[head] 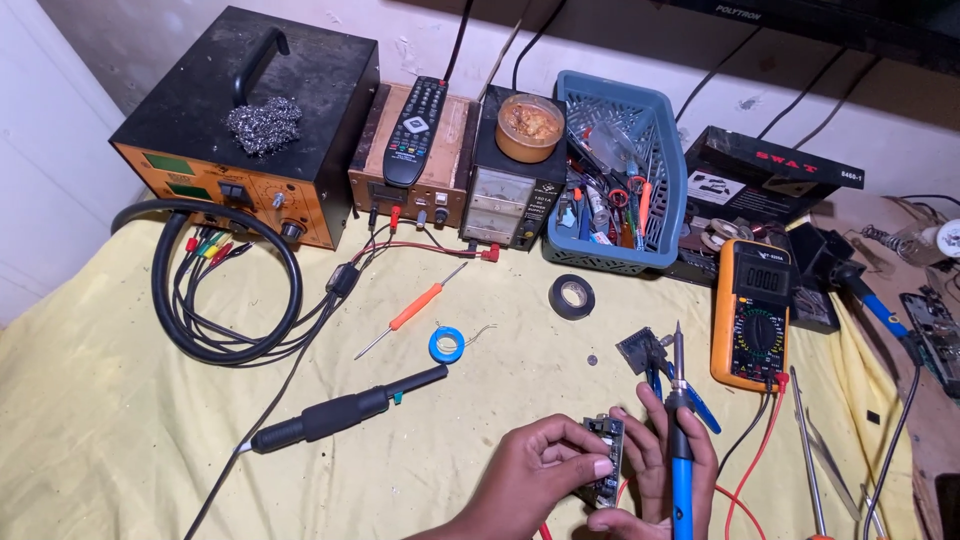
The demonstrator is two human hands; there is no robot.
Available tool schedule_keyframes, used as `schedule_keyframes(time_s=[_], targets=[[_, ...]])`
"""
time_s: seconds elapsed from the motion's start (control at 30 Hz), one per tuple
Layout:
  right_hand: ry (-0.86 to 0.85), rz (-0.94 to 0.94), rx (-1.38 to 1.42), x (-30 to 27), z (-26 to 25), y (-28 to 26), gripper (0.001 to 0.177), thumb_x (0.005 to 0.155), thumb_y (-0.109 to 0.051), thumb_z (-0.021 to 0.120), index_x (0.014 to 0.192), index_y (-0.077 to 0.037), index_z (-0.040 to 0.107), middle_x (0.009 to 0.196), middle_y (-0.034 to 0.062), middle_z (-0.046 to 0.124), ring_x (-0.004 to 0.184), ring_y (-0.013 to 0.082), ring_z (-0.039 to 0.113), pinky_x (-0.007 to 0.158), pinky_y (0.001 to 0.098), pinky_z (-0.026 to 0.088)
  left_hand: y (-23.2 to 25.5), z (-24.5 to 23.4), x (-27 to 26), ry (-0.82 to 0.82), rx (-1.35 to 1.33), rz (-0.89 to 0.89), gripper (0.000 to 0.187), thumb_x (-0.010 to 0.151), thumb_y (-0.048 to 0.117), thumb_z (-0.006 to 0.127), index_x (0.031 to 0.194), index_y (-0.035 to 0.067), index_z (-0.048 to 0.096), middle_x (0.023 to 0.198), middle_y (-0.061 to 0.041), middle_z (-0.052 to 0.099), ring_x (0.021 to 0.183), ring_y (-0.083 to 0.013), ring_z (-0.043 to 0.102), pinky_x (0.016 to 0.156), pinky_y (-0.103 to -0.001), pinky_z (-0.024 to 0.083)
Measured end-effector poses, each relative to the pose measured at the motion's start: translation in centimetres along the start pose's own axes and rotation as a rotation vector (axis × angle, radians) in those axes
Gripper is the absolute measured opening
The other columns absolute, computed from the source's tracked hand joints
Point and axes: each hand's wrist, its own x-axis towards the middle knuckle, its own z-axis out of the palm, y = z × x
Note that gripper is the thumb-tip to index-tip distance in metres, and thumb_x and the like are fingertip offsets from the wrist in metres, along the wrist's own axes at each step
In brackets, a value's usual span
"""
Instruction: Soldering and desoldering electronic components on a circuit board using a soldering iron and desoldering pump.
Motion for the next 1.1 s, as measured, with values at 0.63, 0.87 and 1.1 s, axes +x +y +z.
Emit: schedule_keyframes(time_s=[0.63, 0.87, 1.1], targets=[[0.017, -0.038, -0.009, -0.2, -0.3, 0.6, 0.127, 0.046, -0.020, 0.093, 0.154, -0.013, 0.026, 0.162, 0.0378, 0.035, 0.136, 0.0440, 0.056, 0.113, 0.0470, 0.045, 0.0, 0.1, -0.1, -0.018, -0.003, -0.008, 0.009, 0.089, 0.007, 0.080, 0.094, 0.004, 0.073, 0.084, -0.009, 0.075, 0.079, -0.0122, 0.070, 0.075, -0.024, 0.056], [0.045, -0.032, -0.040, -0.2, 0.3, -0.1, 0.125, 0.046, -0.023, 0.093, 0.153, -0.012, 0.028, 0.161, 0.0381, 0.038, 0.136, 0.0420, 0.057, 0.113, 0.0432, 0.045, 0.4, 0.6, -0.6, 0.047, 0.076, 0.004, 0.012, 0.087, 0.011, 0.079, 0.097, 0.006, 0.077, 0.095, -0.005, 0.081, 0.090, -0.0112, 0.074, 0.086, -0.023, 0.059], [-0.034, -0.074, 0.001, -0.4, -0.9, 1.0, 0.124, 0.050, -0.017, 0.094, 0.154, -0.013, 0.027, 0.162, 0.0392, 0.035, 0.139, 0.0444, 0.054, 0.116, 0.0462, 0.044, 1.1, 0.5, -0.8, 0.035, 0.076, -0.015, 0.013, 0.085, 0.011, 0.079, 0.097, 0.006, 0.077, 0.096, -0.005, 0.081, 0.093, -0.0122, 0.075, 0.088, -0.024, 0.060]])
